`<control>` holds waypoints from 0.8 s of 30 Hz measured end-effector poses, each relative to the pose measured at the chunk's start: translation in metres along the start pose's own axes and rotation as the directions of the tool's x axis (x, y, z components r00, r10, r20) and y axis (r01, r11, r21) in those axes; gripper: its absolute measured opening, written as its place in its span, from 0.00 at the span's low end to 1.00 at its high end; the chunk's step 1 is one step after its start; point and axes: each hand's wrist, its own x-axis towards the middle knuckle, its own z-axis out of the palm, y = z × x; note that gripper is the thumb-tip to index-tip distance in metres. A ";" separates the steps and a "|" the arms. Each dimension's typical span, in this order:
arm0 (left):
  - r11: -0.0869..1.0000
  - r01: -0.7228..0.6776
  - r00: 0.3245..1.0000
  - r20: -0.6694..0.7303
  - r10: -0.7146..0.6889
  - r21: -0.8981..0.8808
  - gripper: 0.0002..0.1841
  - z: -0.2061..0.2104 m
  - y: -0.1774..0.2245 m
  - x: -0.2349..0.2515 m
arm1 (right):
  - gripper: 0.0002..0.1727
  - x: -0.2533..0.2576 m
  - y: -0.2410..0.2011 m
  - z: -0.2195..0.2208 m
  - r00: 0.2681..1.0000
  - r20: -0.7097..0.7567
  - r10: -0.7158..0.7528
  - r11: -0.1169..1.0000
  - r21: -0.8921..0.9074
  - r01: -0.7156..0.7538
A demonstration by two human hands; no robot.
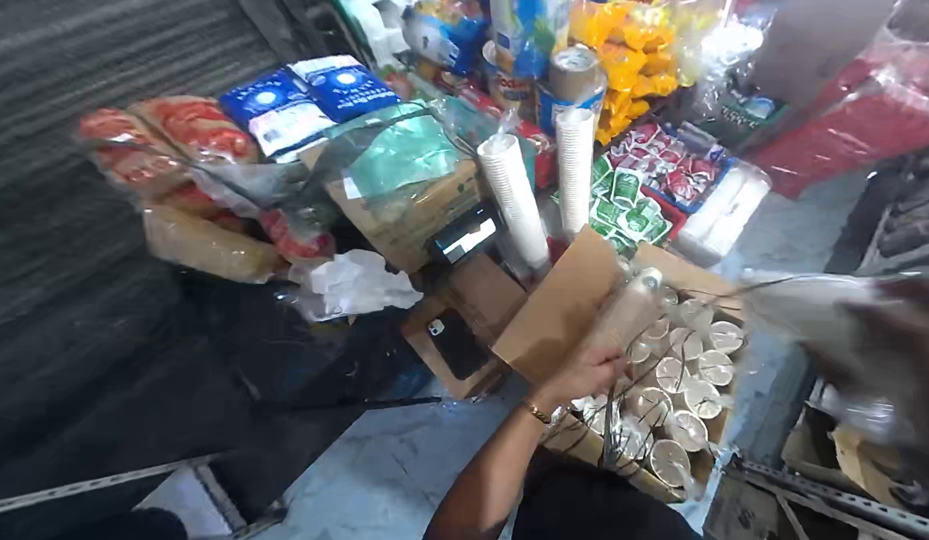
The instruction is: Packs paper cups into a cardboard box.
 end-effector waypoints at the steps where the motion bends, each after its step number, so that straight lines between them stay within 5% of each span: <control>1: 0.999 0.006 0.997 -0.072 -0.010 -0.054 0.13 -0.006 0.002 -0.007 | 0.20 0.003 -0.018 0.023 0.997 0.001 -0.072 0.997 -0.042 0.072; 4: 0.980 0.019 0.945 -0.315 -0.083 -0.200 0.14 -0.024 0.011 -0.028 | 0.17 -0.018 -0.075 0.103 0.970 0.168 -0.176 0.984 0.066 0.168; 8: 0.970 -0.062 0.768 -0.632 -0.105 -0.237 0.17 -0.052 0.015 -0.050 | 0.13 -0.070 -0.129 0.202 0.835 0.394 -0.384 0.912 0.301 0.278; 13: 0.983 -0.176 0.616 -0.785 0.065 -0.056 0.19 -0.051 0.010 -0.079 | 0.10 -0.099 -0.146 0.228 0.809 0.324 -0.491 0.855 0.359 0.375; 16: 0.995 -0.025 0.611 -0.786 0.094 0.100 0.09 -0.021 -0.003 -0.081 | 0.10 -0.103 -0.138 0.230 0.769 0.327 -0.549 0.813 0.421 0.402; 18: 0.954 0.171 0.659 -0.748 0.074 0.245 0.13 0.009 -0.009 -0.071 | 0.12 -0.106 -0.129 0.221 0.747 0.329 -0.578 0.785 0.475 0.398; 20: 0.855 0.321 0.723 -0.689 0.057 0.407 0.18 0.047 -0.015 -0.054 | 0.13 -0.119 -0.120 0.211 0.795 0.223 -0.564 0.755 0.528 0.388; 24: 0.627 0.345 0.751 -0.606 0.263 0.699 0.17 0.136 -0.034 -0.010 | 0.11 -0.172 -0.080 0.191 0.921 -0.063 -0.385 0.730 0.589 0.346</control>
